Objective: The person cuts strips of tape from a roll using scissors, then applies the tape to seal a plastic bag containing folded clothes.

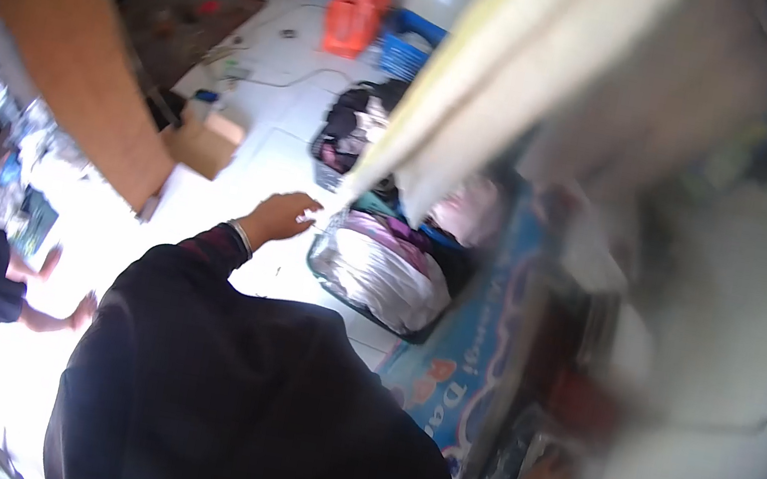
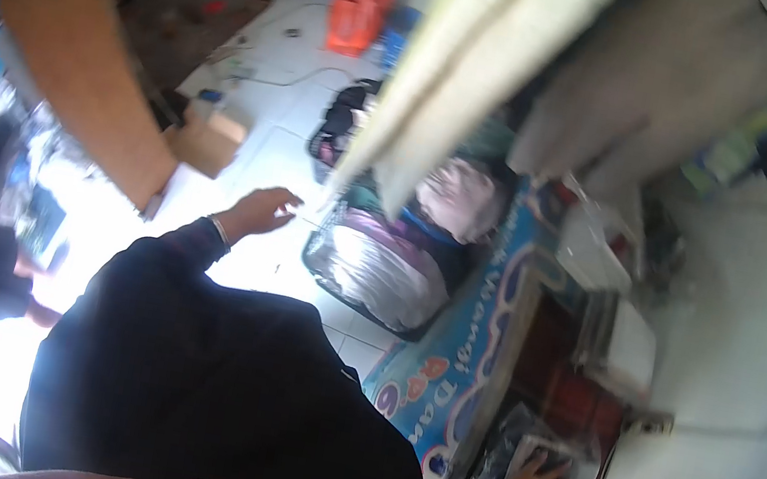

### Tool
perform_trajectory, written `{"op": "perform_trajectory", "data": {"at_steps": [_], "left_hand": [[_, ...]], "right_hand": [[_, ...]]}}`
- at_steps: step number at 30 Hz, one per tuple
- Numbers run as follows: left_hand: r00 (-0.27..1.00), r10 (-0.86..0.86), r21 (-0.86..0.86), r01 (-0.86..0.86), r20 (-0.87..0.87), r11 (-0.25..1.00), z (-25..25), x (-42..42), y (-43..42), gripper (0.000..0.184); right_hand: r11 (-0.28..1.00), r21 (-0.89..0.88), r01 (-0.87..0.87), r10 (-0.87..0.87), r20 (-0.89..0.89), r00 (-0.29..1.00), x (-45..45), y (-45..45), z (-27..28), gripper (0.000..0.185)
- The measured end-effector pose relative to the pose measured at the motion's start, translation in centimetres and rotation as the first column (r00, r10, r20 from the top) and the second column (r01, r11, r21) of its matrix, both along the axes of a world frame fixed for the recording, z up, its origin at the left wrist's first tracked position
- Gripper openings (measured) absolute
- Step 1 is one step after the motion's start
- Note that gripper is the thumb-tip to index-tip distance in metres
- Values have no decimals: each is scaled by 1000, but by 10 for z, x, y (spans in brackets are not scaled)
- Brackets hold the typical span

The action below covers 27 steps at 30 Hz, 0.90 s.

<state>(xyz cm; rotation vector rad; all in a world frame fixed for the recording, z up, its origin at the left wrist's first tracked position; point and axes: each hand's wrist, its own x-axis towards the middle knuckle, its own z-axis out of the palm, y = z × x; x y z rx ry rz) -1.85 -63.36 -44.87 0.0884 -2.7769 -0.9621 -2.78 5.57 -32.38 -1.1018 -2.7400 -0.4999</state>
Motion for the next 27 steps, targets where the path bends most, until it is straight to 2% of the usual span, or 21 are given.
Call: {"op": "perform_trajectory", "data": {"at_steps": [2,3,4,6,8,10,14,16,18,19,21,25,26,27], "left_hand": [[946,288,115,-273,-150,955,25,64,-43,27],[886,429,87,-420,-177,904,31,95,-68,26],[811,549,65,-549,-203,834,35,127,-92,25],[682,704,38,-712,-197,701,71,190,-135,26],[568,750,16,-794,-339,608,85,240,-194,26],[441,810,23,-873,-386,486,139,276,-225,27],[291,732,52,-912,-616,407,213,338,-332,35],[175,683,110,-930,-709,352,240,367,-399,39],[0,670,138,-979,-743,153,263,400,-476,47],[-93,685,218,-971,-723,99,278,413,-497,51],[-256,656,339,-941,-710,1,304,439,-544,58],[-324,632,489,-867,-704,99,342,490,-654,73],[-341,639,543,-827,-690,145,349,497,-675,77],[-373,666,579,-808,-646,110,352,501,-693,80]], "right_hand": [[964,216,-155,160,-7,987,6,8,-13,67],[960,196,-198,206,-18,978,2,-13,-2,67],[970,175,-166,182,-82,980,11,-35,18,63],[976,149,-160,178,-116,977,19,-55,29,59],[978,-173,-114,94,-118,989,21,-52,30,83],[968,-164,-190,165,-152,975,34,-66,30,80],[912,-130,-388,331,-324,886,57,-108,17,68],[895,-128,-428,355,-380,855,69,-132,0,65],[765,-37,-643,548,-489,679,76,-154,-28,53],[722,-36,-691,579,-514,633,79,-170,-39,53],[665,-144,-733,577,-524,626,86,-213,-64,53],[542,-449,-710,568,-427,703,105,-303,-108,52],[522,-488,-700,577,-402,711,116,-325,-111,52],[513,-485,-708,594,-395,701,124,-342,-108,51]]}}
